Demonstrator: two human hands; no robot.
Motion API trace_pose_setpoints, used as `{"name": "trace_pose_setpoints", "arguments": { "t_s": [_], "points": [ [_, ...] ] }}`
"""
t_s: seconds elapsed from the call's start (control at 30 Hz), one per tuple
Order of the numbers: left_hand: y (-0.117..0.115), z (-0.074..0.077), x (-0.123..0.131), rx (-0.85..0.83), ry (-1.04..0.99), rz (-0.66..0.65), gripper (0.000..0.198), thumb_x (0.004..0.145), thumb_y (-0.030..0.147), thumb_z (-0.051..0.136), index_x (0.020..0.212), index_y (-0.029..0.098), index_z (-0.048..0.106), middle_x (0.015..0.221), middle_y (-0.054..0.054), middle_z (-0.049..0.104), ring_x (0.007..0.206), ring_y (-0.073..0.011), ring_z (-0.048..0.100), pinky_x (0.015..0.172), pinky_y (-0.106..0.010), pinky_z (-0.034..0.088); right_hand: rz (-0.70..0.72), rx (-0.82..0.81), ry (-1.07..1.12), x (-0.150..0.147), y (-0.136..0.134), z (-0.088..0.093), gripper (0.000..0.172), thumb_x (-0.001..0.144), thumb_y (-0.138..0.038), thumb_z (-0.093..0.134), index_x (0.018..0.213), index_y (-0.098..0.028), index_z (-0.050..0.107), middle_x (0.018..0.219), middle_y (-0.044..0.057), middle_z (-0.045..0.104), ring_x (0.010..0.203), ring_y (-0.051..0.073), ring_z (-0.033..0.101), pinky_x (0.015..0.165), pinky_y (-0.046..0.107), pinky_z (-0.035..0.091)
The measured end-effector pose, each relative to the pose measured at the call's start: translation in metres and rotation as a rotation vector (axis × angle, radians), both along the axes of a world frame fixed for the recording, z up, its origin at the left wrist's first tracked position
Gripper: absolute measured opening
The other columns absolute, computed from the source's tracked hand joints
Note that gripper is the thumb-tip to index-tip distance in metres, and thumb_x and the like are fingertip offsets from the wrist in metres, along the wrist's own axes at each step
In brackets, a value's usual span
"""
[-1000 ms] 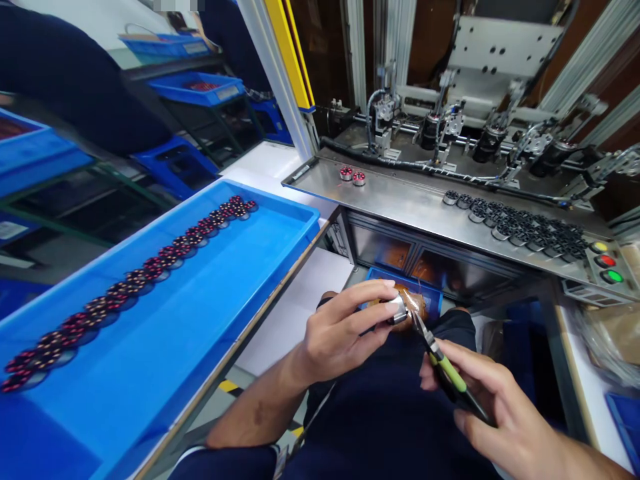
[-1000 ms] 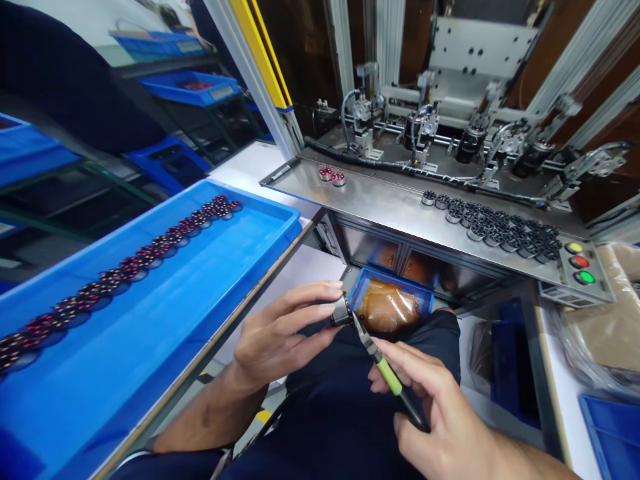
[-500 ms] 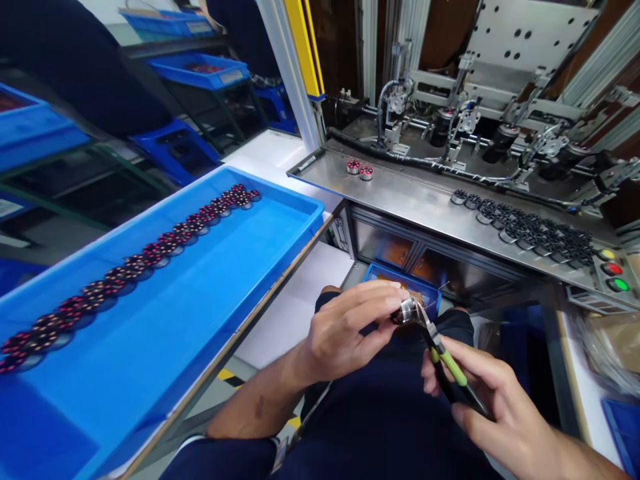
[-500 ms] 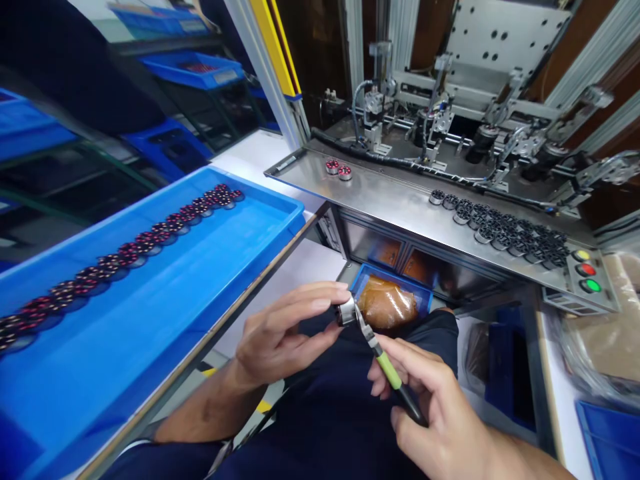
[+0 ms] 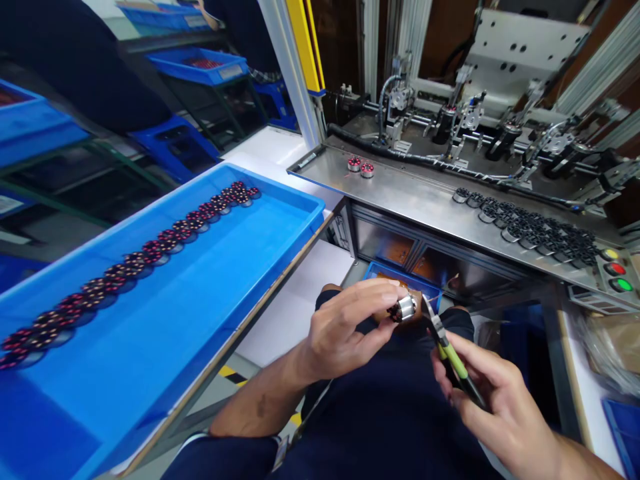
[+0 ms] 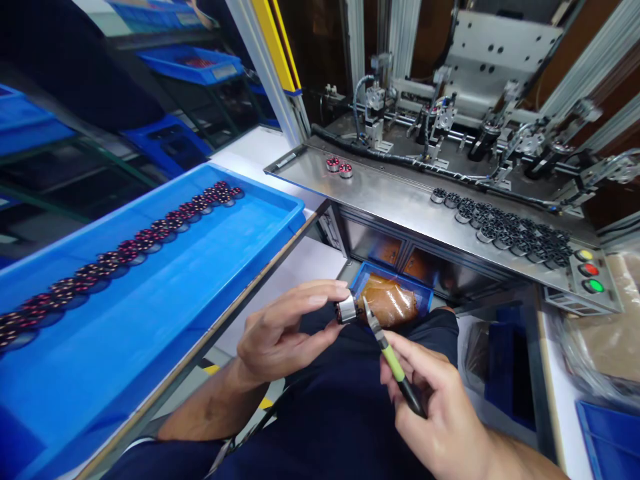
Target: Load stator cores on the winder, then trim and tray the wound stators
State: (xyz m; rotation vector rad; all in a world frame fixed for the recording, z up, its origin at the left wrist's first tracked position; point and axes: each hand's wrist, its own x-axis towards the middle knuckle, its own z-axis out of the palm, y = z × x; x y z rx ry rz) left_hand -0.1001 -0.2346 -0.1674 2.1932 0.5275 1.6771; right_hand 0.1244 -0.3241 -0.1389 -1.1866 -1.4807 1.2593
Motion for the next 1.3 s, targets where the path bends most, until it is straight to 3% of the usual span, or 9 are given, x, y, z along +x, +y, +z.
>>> {"name": "trace_pose_setpoints", "arguments": {
  "t_s": [0.13,0.27,0.43,0.5,0.67,0.77,0.9,1.0,1.3],
  "points": [
    [0.0,-0.003,-0.002,0.066,0.016,0.047,0.063,0.074,-0.008,0.074,0.132,0.014,0.059,0.116,-0.012,0.075,0.11,-0.023,0.073,0.097,-0.038,0.064,-0.089,-0.059,0.077,0.005,-0.005,-0.008,0.05,0.086,-0.011,0.066,0.132,-0.032,0.069,0.093,0.005,0.074,0.073,0.013,0.071,0.07,0.02,0.061],
    [-0.001,-0.007,-0.005,0.105,0.078,0.136,0.045,0.081,0.0,0.073,0.122,0.019,0.065,0.119,-0.009,0.072,0.111,-0.022,0.072,0.095,-0.039,0.066,-0.086,-0.08,0.08,0.012,-0.012,-0.021,0.046,0.09,-0.018,0.066,0.134,-0.031,0.067,0.094,0.006,0.073,0.073,0.013,0.069,0.072,0.023,0.061],
    [0.0,-0.011,-0.004,0.075,0.028,0.182,0.048,0.08,0.003,0.076,0.122,0.023,0.067,0.119,-0.007,0.073,0.106,-0.02,0.074,0.094,-0.036,0.065,-0.122,-0.087,0.083,0.017,-0.022,-0.035,0.044,0.093,-0.025,0.065,0.138,-0.028,0.064,0.097,0.007,0.07,0.075,0.015,0.067,0.073,0.027,0.062],
    [0.004,-0.014,-0.002,-0.112,-0.119,0.081,0.047,0.08,0.01,0.08,0.123,0.024,0.068,0.117,-0.008,0.074,0.104,-0.0206,0.075,0.091,-0.034,0.065,-0.131,-0.088,0.085,0.018,-0.023,-0.037,0.044,0.093,-0.027,0.065,0.138,-0.028,0.064,0.096,0.007,0.07,0.075,0.015,0.067,0.074,0.028,0.061],
    [0.016,-0.029,-0.001,-0.766,-0.533,-0.412,0.06,0.078,0.048,0.083,0.131,0.03,0.06,0.106,-0.006,0.076,0.084,-0.0164,0.076,0.072,-0.026,0.063,-0.119,-0.137,0.087,0.026,-0.023,-0.043,0.046,0.09,-0.03,0.069,0.136,-0.026,0.065,0.097,0.008,0.072,0.075,0.017,0.068,0.071,0.026,0.061],
    [0.019,-0.038,-0.002,-0.973,-0.632,-0.481,0.07,0.07,0.054,0.086,0.13,0.03,0.058,0.11,-0.006,0.075,0.085,-0.0175,0.075,0.077,-0.03,0.063,-0.137,-0.137,0.092,0.032,-0.023,-0.047,0.048,0.089,-0.03,0.071,0.136,-0.026,0.065,0.098,0.009,0.074,0.075,0.019,0.071,0.07,0.027,0.061],
    [0.018,-0.044,-0.001,-1.076,-0.699,-0.513,0.079,0.064,0.052,0.09,0.131,0.028,0.055,0.113,-0.007,0.075,0.088,-0.0189,0.075,0.084,-0.034,0.062,-0.111,-0.199,0.076,0.035,-0.024,-0.048,0.046,0.09,-0.032,0.07,0.135,-0.028,0.066,0.101,0.01,0.076,0.076,0.02,0.071,0.074,0.03,0.062],
    [0.018,-0.044,0.002,-1.113,-0.726,-0.555,0.082,0.061,0.048,0.092,0.131,0.028,0.055,0.114,-0.007,0.075,0.088,-0.0186,0.076,0.081,-0.031,0.062,-0.127,-0.193,0.085,0.034,-0.024,-0.047,0.042,0.09,-0.035,0.07,0.131,-0.026,0.069,0.095,0.01,0.075,0.071,0.019,0.069,0.073,0.031,0.061],
    [0.019,-0.042,0.005,-1.101,-0.711,-0.613,0.084,0.058,0.041,0.096,0.13,0.029,0.055,0.115,-0.008,0.076,0.093,-0.0225,0.077,0.082,-0.033,0.062,-0.152,-0.218,0.079,0.034,-0.023,-0.044,0.04,0.087,-0.034,0.071,0.127,-0.025,0.069,0.093,0.008,0.07,0.074,0.02,0.066,0.067,0.028,0.058]
  ]
}}
